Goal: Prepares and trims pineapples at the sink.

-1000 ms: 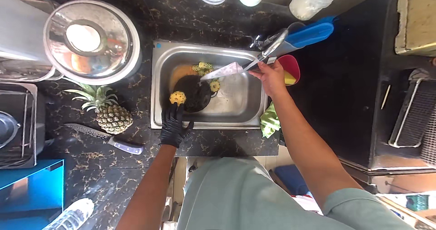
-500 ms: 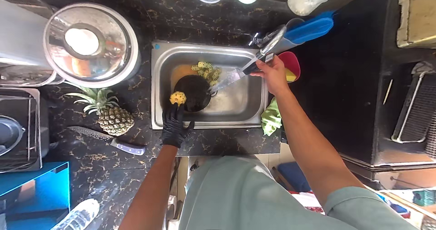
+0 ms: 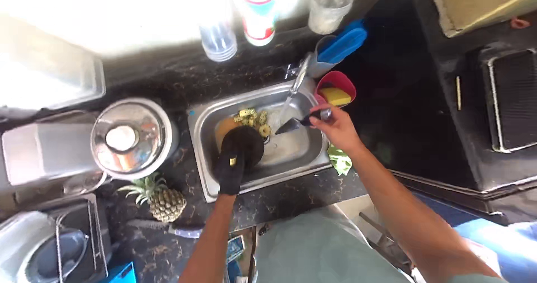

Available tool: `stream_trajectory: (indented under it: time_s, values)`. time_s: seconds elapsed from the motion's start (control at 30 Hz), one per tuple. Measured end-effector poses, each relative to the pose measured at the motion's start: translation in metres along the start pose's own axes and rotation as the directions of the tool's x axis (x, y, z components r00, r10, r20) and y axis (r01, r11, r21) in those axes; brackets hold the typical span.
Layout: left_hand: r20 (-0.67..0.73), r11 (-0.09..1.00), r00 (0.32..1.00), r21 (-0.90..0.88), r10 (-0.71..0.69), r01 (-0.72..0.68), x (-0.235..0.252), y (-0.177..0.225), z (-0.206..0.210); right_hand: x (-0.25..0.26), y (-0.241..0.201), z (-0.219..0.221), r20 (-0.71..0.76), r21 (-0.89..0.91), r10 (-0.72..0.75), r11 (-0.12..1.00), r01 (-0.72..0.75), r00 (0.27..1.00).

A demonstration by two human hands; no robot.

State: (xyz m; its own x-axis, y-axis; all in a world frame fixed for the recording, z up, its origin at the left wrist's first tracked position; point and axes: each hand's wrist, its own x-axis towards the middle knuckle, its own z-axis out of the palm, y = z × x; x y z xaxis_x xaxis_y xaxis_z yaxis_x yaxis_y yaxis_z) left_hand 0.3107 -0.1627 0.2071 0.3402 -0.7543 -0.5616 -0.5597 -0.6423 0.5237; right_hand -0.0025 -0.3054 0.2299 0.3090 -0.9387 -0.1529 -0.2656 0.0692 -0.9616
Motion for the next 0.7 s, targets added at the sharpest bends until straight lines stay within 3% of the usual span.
stream_trajectory:
  time_s: [0.03, 0.07, 0.1, 0.13, 0.17, 0.23, 0.27, 0.3, 0.33, 0.37, 0.43, 0.57, 0.63, 0.7]
  values:
    - [-0.007, 0.997, 0.997, 0.026, 0.075, -0.075, 0.016, 0.027, -0.006, -0.016, 0.001, -0.003, -0.030, 0.014, -0.012, 1.000, 0.013, 0.999]
    - [-0.132, 0.970, 0.961, 0.056, 0.244, -0.239, 0.037, 0.040, 0.002, -0.032, 0.004, -0.006, -0.070, 0.023, -0.015, 1.000, 0.017, 0.997]
    - [-0.164, 0.936, 0.921, 0.067, 0.353, -0.346, 0.056, 0.061, 0.003, -0.048, 0.005, -0.009, -0.110, 0.030, -0.018, 0.999, 0.021, 0.994]
    - [0.094, 0.961, 0.959, 0.045, 0.268, -0.274, 0.069, 0.103, -0.020, -0.063, 0.004, -0.010, -0.141, 0.032, -0.026, 0.999, 0.031, 0.990]
    - [0.107, 0.943, 0.939, 0.022, 0.328, -0.332, 0.095, 0.124, -0.018, -0.078, 0.004, -0.012, -0.162, 0.034, -0.042, 0.998, 0.049, 0.986]
    - [-0.111, 0.840, 0.833, 0.035, 0.541, -0.541, 0.161, 0.147, 0.018, -0.106, 0.006, -0.012, -0.224, 0.025, -0.079, 0.996, 0.087, 0.971]
    - [0.010, 0.878, 0.879, 0.055, 0.476, -0.476, 0.170, 0.177, 0.015, -0.118, 0.007, -0.011, -0.267, 0.020, -0.088, 0.995, 0.097, 0.960]
    - [0.202, 0.937, 0.927, 0.083, 0.316, -0.338, 0.169, 0.214, 0.003, -0.131, 0.009, -0.010, -0.316, 0.030, -0.090, 0.994, 0.105, 0.945]
    - [0.054, 0.927, 0.930, 0.078, 0.364, -0.368, 0.174, 0.222, 0.021, -0.142, 0.012, -0.009, -0.379, 0.062, -0.073, 0.993, 0.104, 0.922]
    - [0.002, 0.929, 0.933, 0.094, 0.360, -0.359, 0.171, 0.232, 0.028, -0.153, 0.014, -0.007, -0.452, 0.117, -0.036, 0.988, 0.099, 0.892]
    - [0.163, 0.933, 0.961, 0.251, 0.223, -0.258, 0.148, 0.249, 0.017, -0.170, 0.020, -0.007, -0.586, 0.297, 0.093, 0.949, 0.107, 0.805]
    - [0.322, 0.822, 0.943, 0.513, 0.082, -0.247, 0.130, 0.248, 0.025, -0.195, 0.032, -0.014, -0.647, 0.674, 0.466, 0.720, 0.166, 0.603]
    - [0.368, 0.826, 0.926, 0.492, 0.087, -0.273, 0.136, 0.236, 0.026, -0.205, 0.036, -0.018, -0.605, 0.760, 0.578, 0.623, 0.182, 0.548]
    - [0.326, 0.865, 0.924, 0.384, 0.201, -0.324, 0.158, 0.208, 0.036, -0.216, 0.040, -0.020, -0.557, 0.816, 0.660, 0.547, 0.186, 0.503]
